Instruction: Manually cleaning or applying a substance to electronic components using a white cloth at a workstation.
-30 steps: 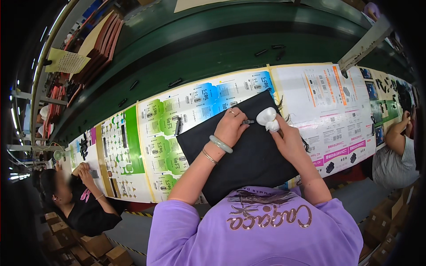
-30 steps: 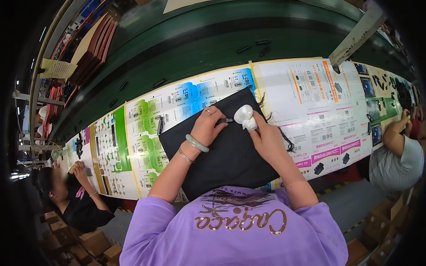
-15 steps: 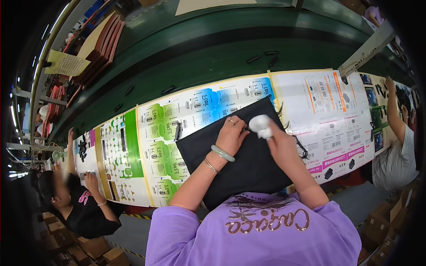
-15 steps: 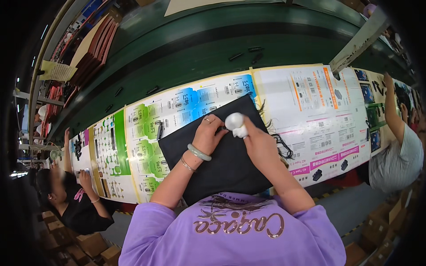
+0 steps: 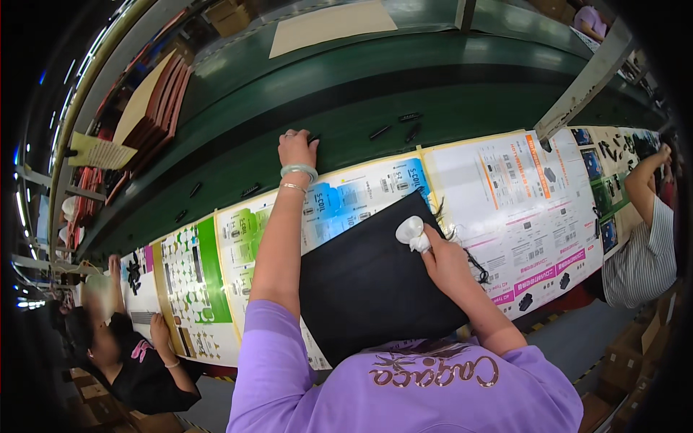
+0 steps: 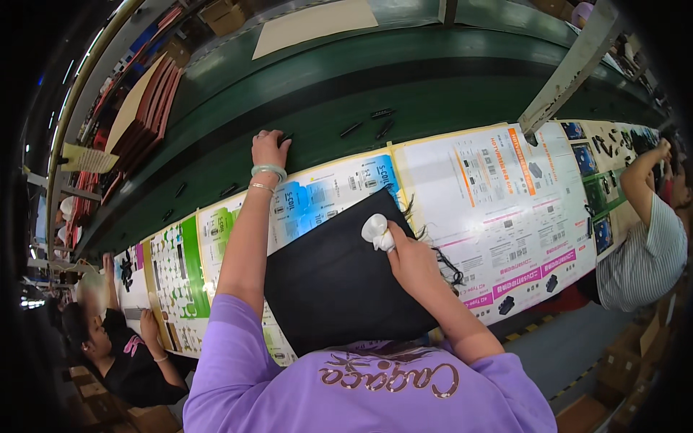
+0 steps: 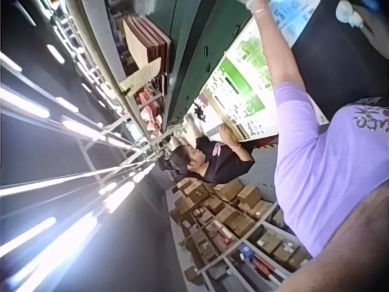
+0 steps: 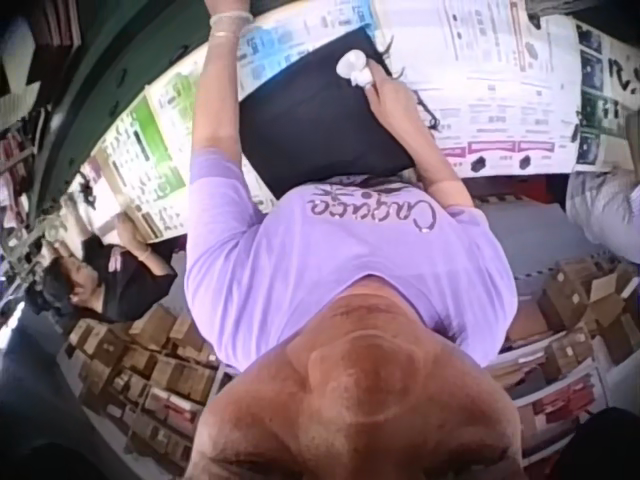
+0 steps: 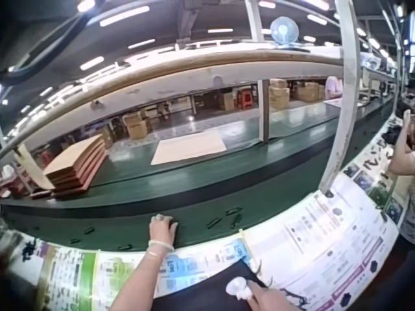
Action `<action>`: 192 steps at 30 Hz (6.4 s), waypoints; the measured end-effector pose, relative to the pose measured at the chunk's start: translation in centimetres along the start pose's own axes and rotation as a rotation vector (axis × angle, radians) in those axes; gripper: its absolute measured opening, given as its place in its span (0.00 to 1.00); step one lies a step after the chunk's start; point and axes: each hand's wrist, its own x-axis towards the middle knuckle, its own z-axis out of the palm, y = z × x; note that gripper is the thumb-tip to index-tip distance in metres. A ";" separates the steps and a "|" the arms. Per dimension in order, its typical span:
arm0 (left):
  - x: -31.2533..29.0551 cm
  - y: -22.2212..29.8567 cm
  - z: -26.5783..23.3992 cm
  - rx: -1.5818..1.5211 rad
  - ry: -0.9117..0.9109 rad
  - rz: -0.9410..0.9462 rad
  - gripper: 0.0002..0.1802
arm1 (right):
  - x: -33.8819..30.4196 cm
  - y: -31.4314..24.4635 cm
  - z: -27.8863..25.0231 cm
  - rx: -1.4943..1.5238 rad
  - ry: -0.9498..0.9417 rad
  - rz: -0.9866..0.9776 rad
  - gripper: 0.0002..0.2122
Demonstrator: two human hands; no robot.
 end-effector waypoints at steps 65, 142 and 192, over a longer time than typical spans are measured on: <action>-16.7 13.1 -8.7 -0.698 -0.360 0.038 0.06 | -0.2 0.9 -0.7 0.294 0.040 0.077 0.22; -10.2 0.7 -11.2 -0.349 -0.591 -0.046 0.12 | 1.7 -0.1 0.6 0.041 0.026 0.081 0.22; -17.6 12.5 -9.6 -0.666 -0.362 0.185 0.11 | -0.3 -0.5 0.6 0.020 0.010 -0.017 0.25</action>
